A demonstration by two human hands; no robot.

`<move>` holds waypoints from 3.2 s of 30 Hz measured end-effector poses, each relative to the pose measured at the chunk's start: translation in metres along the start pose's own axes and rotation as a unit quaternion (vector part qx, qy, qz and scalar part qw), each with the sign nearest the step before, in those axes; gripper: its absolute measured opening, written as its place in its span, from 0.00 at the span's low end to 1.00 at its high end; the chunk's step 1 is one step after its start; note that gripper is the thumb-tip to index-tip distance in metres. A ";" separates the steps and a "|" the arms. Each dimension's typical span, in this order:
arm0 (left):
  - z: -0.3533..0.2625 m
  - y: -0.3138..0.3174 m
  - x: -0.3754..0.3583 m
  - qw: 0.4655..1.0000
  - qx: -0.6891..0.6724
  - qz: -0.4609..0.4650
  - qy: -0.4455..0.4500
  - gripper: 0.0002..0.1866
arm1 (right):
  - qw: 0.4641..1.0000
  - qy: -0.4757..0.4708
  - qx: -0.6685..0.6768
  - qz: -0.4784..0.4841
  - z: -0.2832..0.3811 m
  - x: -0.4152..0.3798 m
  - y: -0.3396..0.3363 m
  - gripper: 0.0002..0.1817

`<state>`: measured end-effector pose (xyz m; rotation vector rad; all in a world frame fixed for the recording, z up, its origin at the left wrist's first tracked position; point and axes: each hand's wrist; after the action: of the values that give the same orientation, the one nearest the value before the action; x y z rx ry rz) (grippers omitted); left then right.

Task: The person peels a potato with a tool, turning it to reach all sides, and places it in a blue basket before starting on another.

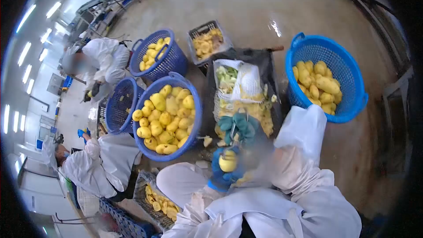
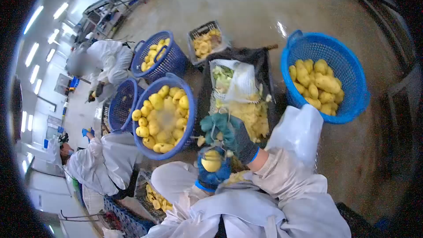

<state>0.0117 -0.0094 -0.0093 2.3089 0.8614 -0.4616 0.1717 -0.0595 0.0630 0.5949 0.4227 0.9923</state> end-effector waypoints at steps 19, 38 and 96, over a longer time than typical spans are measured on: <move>-0.294 -0.136 0.221 0.877 -0.169 0.314 0.323 0.19 | 0.971 -0.089 -0.028 -0.221 0.003 0.096 -0.165 0.16; -0.163 -0.276 0.088 0.572 0.770 -0.282 0.040 0.12 | 0.945 0.001 -0.249 -0.210 0.011 0.090 -0.112 0.19; -0.006 -0.021 -0.002 0.932 -0.336 0.130 -0.034 0.29 | 0.946 -0.094 -0.217 -0.220 -0.036 0.081 -0.127 0.11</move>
<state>-0.0030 0.0060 -0.0127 1.7198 0.5496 -0.0994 0.2724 -0.0319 -0.0514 0.1758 0.1453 0.5643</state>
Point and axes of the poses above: each hand's wrist, its own x-axis towards the middle knuckle, its own y-axis out of the palm, z = x × y, and after that the axes turned 2 degrees about -y, right-handed
